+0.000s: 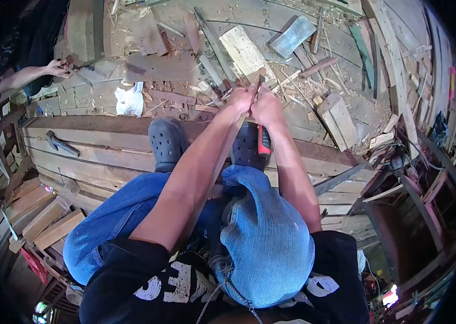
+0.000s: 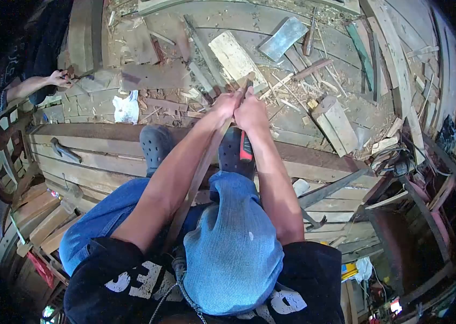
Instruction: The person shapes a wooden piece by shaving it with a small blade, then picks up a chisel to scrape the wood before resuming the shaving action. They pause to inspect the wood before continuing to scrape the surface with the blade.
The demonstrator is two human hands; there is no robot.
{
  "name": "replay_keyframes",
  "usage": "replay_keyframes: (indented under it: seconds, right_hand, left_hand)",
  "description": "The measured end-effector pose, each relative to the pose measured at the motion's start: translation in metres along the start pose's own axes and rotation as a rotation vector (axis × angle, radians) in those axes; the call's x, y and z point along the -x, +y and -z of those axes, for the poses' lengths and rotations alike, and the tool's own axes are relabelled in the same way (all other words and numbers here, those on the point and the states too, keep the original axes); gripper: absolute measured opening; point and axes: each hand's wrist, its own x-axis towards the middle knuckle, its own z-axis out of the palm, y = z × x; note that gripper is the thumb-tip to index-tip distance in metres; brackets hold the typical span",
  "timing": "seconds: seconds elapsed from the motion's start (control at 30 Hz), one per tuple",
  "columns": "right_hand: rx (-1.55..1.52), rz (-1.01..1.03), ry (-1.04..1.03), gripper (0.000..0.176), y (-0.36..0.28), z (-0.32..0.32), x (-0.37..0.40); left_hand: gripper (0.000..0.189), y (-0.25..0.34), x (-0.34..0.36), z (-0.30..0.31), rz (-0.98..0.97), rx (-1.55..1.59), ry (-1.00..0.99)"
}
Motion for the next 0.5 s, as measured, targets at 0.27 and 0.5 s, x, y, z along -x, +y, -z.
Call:
replay_keyframes:
  seconds: [0.27,0.5]
  right_hand:
    - [0.219,0.029,-0.147,0.051,0.006,0.018,-0.053]
    - [0.111,0.053,-0.058,0.050,0.013,0.019,-0.009]
  left_hand:
    - [0.043,0.018,0.019,0.001,0.148,0.176,-0.051]
    - [0.049,0.017,0.017,0.001,0.124,0.065,-0.032]
